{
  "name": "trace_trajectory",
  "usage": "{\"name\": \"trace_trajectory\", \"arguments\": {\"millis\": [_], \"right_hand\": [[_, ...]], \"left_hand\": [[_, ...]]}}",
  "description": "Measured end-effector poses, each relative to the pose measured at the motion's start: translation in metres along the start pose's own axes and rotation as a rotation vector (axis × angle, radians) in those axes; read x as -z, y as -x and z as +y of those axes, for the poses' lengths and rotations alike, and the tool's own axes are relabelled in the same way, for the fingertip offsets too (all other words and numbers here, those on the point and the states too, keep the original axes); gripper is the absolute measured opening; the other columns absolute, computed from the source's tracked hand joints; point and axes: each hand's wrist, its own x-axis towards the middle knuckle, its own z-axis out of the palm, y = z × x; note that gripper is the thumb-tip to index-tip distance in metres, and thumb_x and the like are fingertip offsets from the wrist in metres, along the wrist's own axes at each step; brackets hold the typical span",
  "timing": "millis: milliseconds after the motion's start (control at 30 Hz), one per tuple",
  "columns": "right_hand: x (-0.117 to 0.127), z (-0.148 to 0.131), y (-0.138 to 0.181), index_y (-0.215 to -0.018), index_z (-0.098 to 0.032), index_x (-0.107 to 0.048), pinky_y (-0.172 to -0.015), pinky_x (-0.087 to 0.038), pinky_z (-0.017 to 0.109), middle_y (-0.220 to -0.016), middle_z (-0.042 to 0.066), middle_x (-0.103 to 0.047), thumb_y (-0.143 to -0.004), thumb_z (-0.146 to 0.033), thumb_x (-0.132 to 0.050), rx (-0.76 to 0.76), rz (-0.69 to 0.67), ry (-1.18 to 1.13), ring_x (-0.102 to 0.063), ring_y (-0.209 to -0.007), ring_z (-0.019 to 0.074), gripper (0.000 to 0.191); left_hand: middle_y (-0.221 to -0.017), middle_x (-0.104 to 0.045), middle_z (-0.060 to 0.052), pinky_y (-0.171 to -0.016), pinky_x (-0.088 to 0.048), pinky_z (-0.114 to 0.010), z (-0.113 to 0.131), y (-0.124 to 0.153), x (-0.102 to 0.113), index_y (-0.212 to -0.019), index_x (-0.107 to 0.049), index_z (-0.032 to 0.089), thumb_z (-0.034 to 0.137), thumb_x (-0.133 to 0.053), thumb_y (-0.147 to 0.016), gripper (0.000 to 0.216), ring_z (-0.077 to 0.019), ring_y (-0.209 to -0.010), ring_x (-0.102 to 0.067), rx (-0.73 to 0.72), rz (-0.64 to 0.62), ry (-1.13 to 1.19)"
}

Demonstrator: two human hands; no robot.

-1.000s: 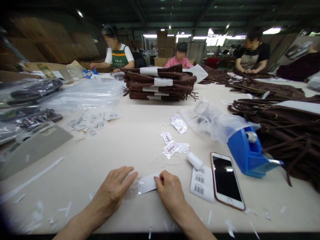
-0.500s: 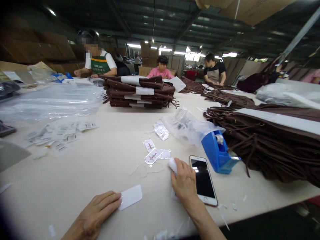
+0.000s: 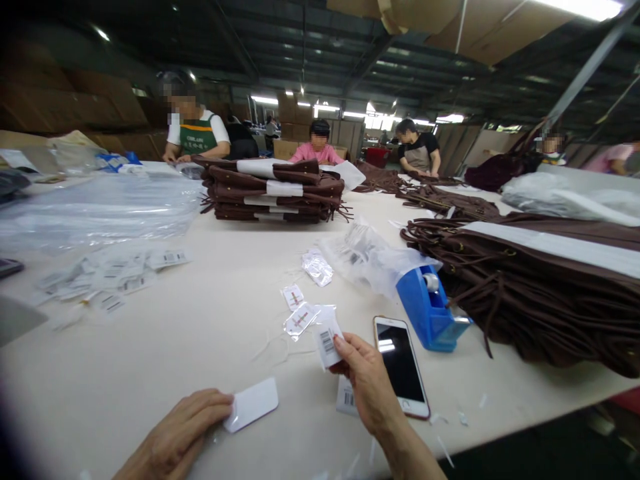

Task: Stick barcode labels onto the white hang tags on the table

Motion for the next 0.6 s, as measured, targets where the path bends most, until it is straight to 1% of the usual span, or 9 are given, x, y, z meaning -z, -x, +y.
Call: {"name": "trace_trajectory", "arguments": {"millis": [100,167,267,367,433,500,600], "right_hand": [[-0.014,0.007,0.010,-0.084,-0.014,-0.065,-0.058,-0.037,0.022,-0.070,0.003,-0.059,-0.072,-0.040,-0.059,-0.051,-0.089,-0.015,-0.049,-0.062,0.0114,0.029],[-0.022,0.012,0.018,-0.086,-0.014,-0.066,-0.058,-0.036,0.022,-0.069,0.003,-0.059,-0.073,-0.039,-0.058,-0.070,-0.139,0.002,-0.047,-0.061,0.0108,0.029],[-0.034,0.017,0.027,-0.090,-0.015,-0.065,-0.059,-0.036,0.022,-0.070,0.003,-0.059,-0.076,-0.038,-0.056,-0.083,-0.222,0.023,-0.047,-0.063,0.0114,0.028],[-0.042,0.019,0.033,-0.094,-0.016,-0.064,-0.062,-0.037,0.024,-0.073,0.002,-0.060,-0.076,-0.037,-0.056,-0.072,-0.309,0.073,-0.049,-0.066,0.0127,0.028],[-0.045,0.020,0.035,-0.093,-0.017,-0.064,-0.063,-0.038,0.024,-0.074,0.002,-0.061,-0.075,-0.038,-0.057,-0.062,-0.336,0.114,-0.050,-0.068,0.0136,0.029],[-0.046,0.022,0.036,-0.093,-0.017,-0.064,-0.063,-0.038,0.025,-0.074,0.002,-0.061,-0.075,-0.039,-0.056,-0.056,-0.344,0.149,-0.050,-0.068,0.0141,0.030],[-0.042,0.023,0.036,-0.096,-0.018,-0.063,-0.067,-0.040,0.027,-0.078,0.003,-0.062,-0.078,-0.040,-0.051,-0.021,-0.334,0.213,-0.053,-0.073,0.0160,0.030]], "left_hand": [[-0.108,-0.060,-0.006,-0.088,-0.044,-0.031,0.012,-0.003,0.003,-0.098,-0.056,0.024,0.011,-0.047,-0.074,0.029,-0.0188,-0.106,-0.051,0.137,0.104,-0.031],[-0.114,-0.056,-0.007,-0.091,-0.042,-0.038,0.023,-0.009,0.005,-0.099,-0.055,0.024,0.012,-0.049,-0.074,0.028,-0.0222,-0.112,-0.044,0.217,0.170,0.000],[-0.113,-0.055,-0.008,-0.089,-0.043,-0.037,0.041,-0.026,0.011,-0.103,-0.053,0.024,0.018,-0.053,-0.074,0.030,-0.0212,-0.109,-0.046,0.306,0.195,0.182],[-0.109,-0.055,-0.008,-0.088,-0.043,-0.036,0.056,-0.048,0.018,-0.100,-0.054,0.023,0.023,-0.056,-0.072,0.028,-0.0205,-0.105,-0.049,0.484,0.125,0.433],[-0.104,-0.056,-0.007,-0.085,-0.043,-0.034,0.061,-0.060,0.019,-0.088,-0.057,0.022,0.023,-0.058,-0.070,0.018,-0.0203,-0.100,-0.050,0.581,0.053,0.593],[-0.095,-0.058,-0.005,-0.079,-0.043,-0.030,0.063,-0.066,0.017,-0.073,-0.057,0.019,0.023,-0.056,-0.070,0.004,-0.0184,-0.090,-0.053,0.654,-0.003,0.737],[-0.084,-0.058,-0.004,-0.071,-0.040,-0.027,0.062,-0.068,0.014,-0.059,-0.052,0.017,0.026,-0.054,-0.071,0.015,-0.0156,-0.078,-0.053,0.744,-0.032,0.938]]}}
